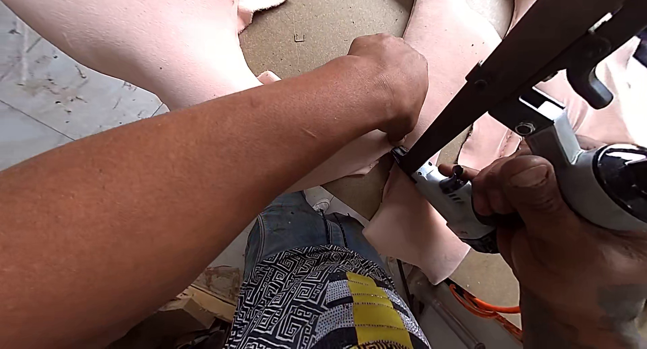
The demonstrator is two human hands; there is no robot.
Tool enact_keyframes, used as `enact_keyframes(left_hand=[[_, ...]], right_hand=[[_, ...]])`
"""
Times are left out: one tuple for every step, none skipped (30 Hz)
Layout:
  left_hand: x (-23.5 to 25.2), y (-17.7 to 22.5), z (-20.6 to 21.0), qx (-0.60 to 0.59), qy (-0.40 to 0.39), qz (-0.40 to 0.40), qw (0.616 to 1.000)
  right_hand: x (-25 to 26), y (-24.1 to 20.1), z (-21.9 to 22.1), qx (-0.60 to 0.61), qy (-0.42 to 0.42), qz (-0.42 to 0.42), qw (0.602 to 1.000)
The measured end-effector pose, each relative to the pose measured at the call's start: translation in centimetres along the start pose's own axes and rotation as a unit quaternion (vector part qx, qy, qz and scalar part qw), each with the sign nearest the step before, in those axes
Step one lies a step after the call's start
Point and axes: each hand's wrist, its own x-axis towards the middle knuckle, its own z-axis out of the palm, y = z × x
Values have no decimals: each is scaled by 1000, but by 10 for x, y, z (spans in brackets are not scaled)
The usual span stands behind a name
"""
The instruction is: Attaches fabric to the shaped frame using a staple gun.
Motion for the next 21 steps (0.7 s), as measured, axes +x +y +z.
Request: enact_keyframes(left_hand=[[1,0,1,3,2,2,1000],[1,0,1,5,1,3,1000],[1,0,0,6,0,4,1000],[0,0,-1,3,-1,2,1000],[-1,0,-1,-1,-3,1,1000],[-1,0,-1,-1,-2,2,1000],[-2,0,-2,-2,-1,1,1000],[-4,0,-3,-2,-5,1,1000],[-4,1,-4,0,-7,4,1000],[-4,1,-3,6,-3,10,1000],[-4,0,-2,9,1,14,1000],[-4,0,-2,12,3,18,1000],[-3,0,-1,14,3,21,1000],[-2,1,-1,14,2,23,1000],[-2,1,-1,15,2,22,1000],[-2,2,-2,9,2,18,1000],[-3,2,-2,7,1,15,1000],[-3,2,-2,7,0,15,1000],[-3,2,-2,9,1,17,1000],[-2,2,-2,11,0,18,1000],[-2,3,-2,9,-4,16,1000]], right_hand=[[0,0,-1,-6,-4,2,1000],[1,0,-3,-9,-9,2,1000],[3,0,-4,-10,-14,3,1000],[3,1,-5,-11,-19,5,1000],[4,1,-6,-11,-23,6,1000],[5,2,-7,-10,-27,6,1000],[5,3,-8,-9,-29,6,1000],[5,3,-8,-9,-29,4,1000],[5,3,-7,-11,-26,0,1000],[5,3,-5,-12,-23,-6,1000],[4,3,-4,-16,-18,-12,1000],[2,3,-2,-20,-12,-16,1000],[0,3,0,-23,-1,-18,1000],[-2,4,1,-20,11,-20,1000],[-3,5,2,-15,21,-22,999],[-4,6,1,-10,26,-21,999],[-5,7,1,-6,31,-20,999],[-6,7,2,-7,33,-20,999],[-7,7,2,-7,36,-22,999],[-8,8,2,-4,39,-23,999],[-8,8,3,3,42,-26,999]])
